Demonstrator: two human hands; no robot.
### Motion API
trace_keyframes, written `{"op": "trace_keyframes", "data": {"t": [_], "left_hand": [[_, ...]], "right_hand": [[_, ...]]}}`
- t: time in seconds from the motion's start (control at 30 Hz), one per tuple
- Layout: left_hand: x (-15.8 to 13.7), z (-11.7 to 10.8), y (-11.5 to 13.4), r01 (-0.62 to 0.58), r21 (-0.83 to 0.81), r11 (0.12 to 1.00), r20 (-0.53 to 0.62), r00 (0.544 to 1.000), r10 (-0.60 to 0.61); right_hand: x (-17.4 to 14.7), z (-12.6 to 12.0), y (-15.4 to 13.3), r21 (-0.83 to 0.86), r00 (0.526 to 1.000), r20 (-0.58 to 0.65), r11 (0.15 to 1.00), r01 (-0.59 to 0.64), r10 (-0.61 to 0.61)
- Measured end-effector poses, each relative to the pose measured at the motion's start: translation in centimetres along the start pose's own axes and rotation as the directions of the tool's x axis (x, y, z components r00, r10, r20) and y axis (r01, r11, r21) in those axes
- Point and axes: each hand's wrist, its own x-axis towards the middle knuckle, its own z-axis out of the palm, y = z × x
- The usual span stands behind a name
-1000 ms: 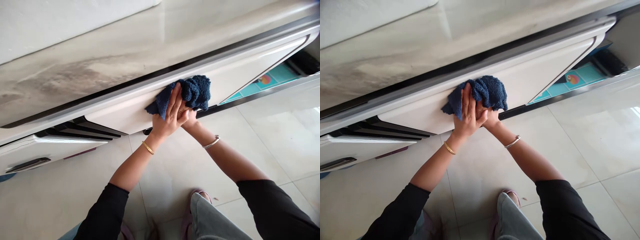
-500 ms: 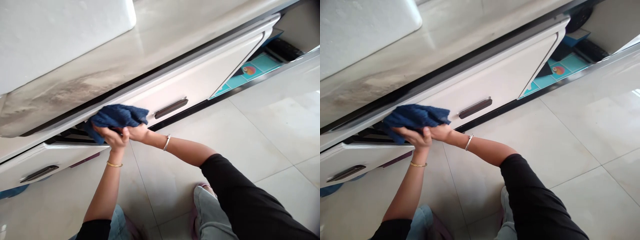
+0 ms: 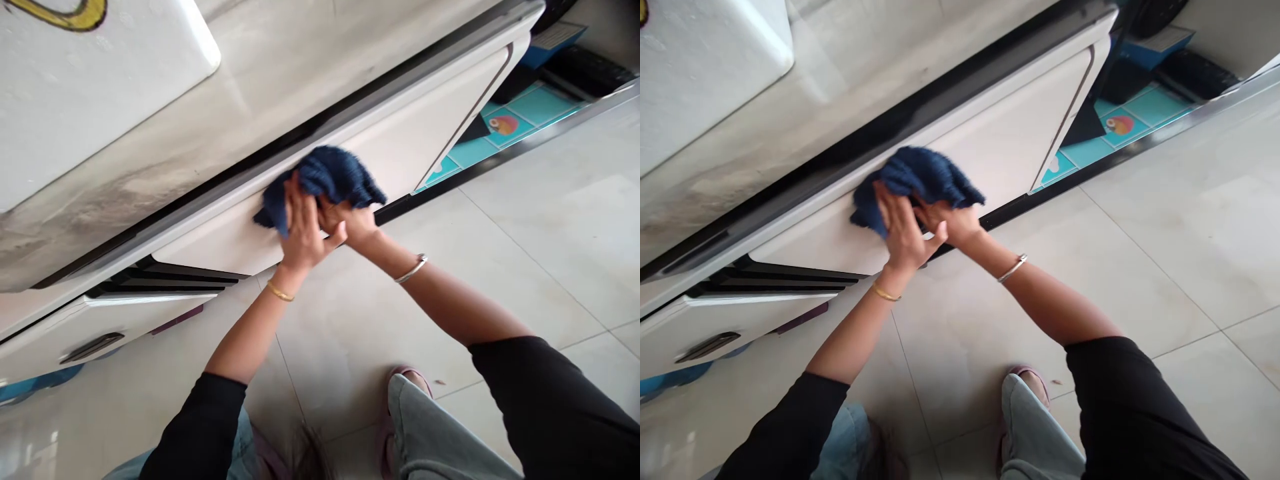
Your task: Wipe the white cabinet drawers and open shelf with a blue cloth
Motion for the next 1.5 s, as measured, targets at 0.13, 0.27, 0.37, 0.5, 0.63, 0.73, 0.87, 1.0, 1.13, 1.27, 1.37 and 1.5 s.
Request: {"op": "trace_keyframes", "data": {"t": [0.13,0.27,0.37,0.5,0.63,0.73,0.87,1.0,1.13,1.27,1.37,1.5], "left_hand": [[4.1,0.7,5.4,-0.143,-0.042,0.989,0.071,0.987,0.146],[4.5,-1.2,5.7,-0.18,-0.024,0.983,0.078,0.98,0.182],[2.7,-3.2,2.7,-0.201,0.005,0.98,0.064,0.978,0.2],[-1.0,-5.8,-2.9,-0.147,0.069,0.987,0.045,0.989,0.144],[-5.3,-7.5,-8.2,-0.023,0.052,0.998,-0.02,1.0,0.024],[-8.3,-8.0,-11.1,0.061,0.054,0.997,-0.059,0.997,-0.058],[-10.2,-6.5,-11.9,0.146,0.066,0.987,-0.059,0.988,-0.142],[-9.6,-3.6,-9.6,0.062,0.073,0.995,0.067,0.996,-0.067],[-7.0,-0.7,-5.0,-0.052,0.036,0.998,0.13,0.99,0.047],[-3.0,1.7,0.5,-0.194,-0.037,0.98,0.138,0.971,0.197],[-0.6,2.6,2.9,-0.228,-0.081,0.97,0.146,0.96,0.238],[-0.9,1.3,2.3,-0.137,-0.046,0.99,0.082,0.987,0.14]], "right_hand": [[0.0,-2.9,4.2,-0.171,0.957,-0.131,0.945,-0.28,0.26],[0.2,-2.6,2.7,-0.165,0.944,-0.188,0.939,-0.303,0.272],[0.2,-0.1,-0.6,-0.127,0.963,-0.201,0.97,-0.208,0.18],[0.0,3.1,-5.3,-0.052,0.995,-0.05,0.994,-0.093,0.09],[-0.3,4.8,-9.9,0.057,0.987,0.14,0.996,0.065,-0.073],[-0.5,5.7,-12.0,0.096,0.955,0.182,0.971,0.219,-0.234],[-1.3,6.2,-10.0,0.094,0.912,0.163,0.926,0.366,-0.377],[-3.1,5.2,-4.5,0.036,0.905,0.216,0.93,0.367,-0.366],[-5.0,3.2,0.8,-0.024,0.929,0.243,0.955,0.295,-0.281],[-6.9,1.0,5.7,-0.091,0.991,0.126,0.994,0.066,-0.054],[-8.1,-1.2,8.6,-0.132,1.0,0.004,0.991,-0.025,0.026],[-8.9,-4.3,8.6,-0.15,0.982,-0.186,0.989,-0.013,-0.015]]}}
